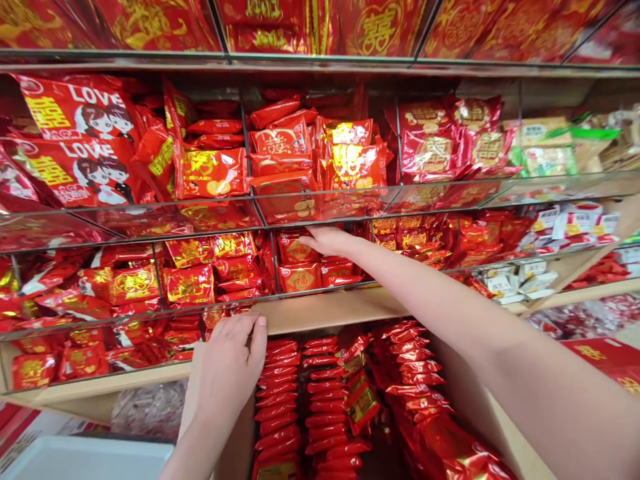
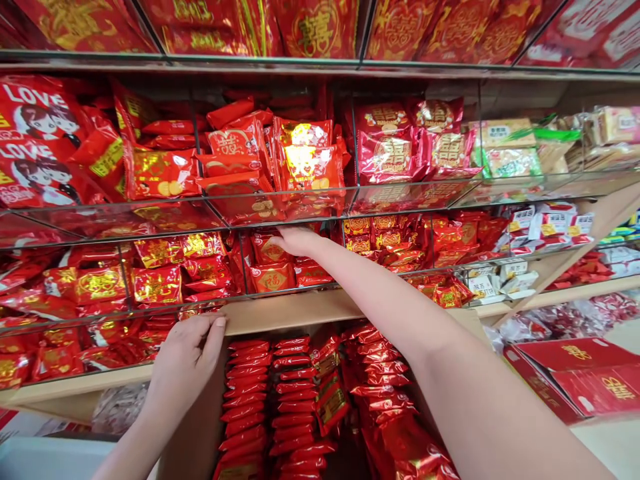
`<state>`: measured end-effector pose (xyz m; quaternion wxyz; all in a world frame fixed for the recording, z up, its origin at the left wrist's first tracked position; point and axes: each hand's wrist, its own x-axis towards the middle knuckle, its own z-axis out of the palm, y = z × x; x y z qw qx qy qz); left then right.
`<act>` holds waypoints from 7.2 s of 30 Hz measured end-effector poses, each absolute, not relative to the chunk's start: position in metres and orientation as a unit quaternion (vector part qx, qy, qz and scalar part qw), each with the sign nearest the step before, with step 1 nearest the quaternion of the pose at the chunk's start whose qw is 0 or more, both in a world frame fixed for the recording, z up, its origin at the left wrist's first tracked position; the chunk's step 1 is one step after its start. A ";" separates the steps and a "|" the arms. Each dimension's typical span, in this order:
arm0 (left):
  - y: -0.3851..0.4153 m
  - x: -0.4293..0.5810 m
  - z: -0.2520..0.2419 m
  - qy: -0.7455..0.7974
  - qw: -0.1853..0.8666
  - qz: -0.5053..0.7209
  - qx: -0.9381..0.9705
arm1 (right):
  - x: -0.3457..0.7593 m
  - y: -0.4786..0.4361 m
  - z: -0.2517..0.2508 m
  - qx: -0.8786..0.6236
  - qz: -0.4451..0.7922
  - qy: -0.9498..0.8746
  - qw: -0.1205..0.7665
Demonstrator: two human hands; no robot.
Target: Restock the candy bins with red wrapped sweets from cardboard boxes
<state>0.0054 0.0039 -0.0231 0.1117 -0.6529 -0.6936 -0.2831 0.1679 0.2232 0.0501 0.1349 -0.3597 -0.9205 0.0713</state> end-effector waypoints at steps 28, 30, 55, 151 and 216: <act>0.005 0.007 -0.021 -0.699 0.144 -0.261 -0.650 | 0.215 0.210 0.017 -0.401 0.053 -0.913 0.049; 0.006 0.008 -0.021 -0.708 0.146 -0.252 -0.644 | 0.219 0.209 0.017 -0.402 0.052 -0.913 0.052; 0.000 0.012 -0.011 -0.696 0.166 -0.252 -0.652 | 0.222 0.067 -0.085 -0.390 -0.055 -0.918 -0.051; 0.011 0.002 -0.015 -0.729 0.062 -0.305 -0.609 | 0.139 0.203 0.004 -0.482 0.369 -0.647 0.462; -0.057 0.119 -0.056 -0.585 -0.661 -0.333 -0.331 | 0.335 -0.033 -0.032 -0.237 0.092 -0.873 0.417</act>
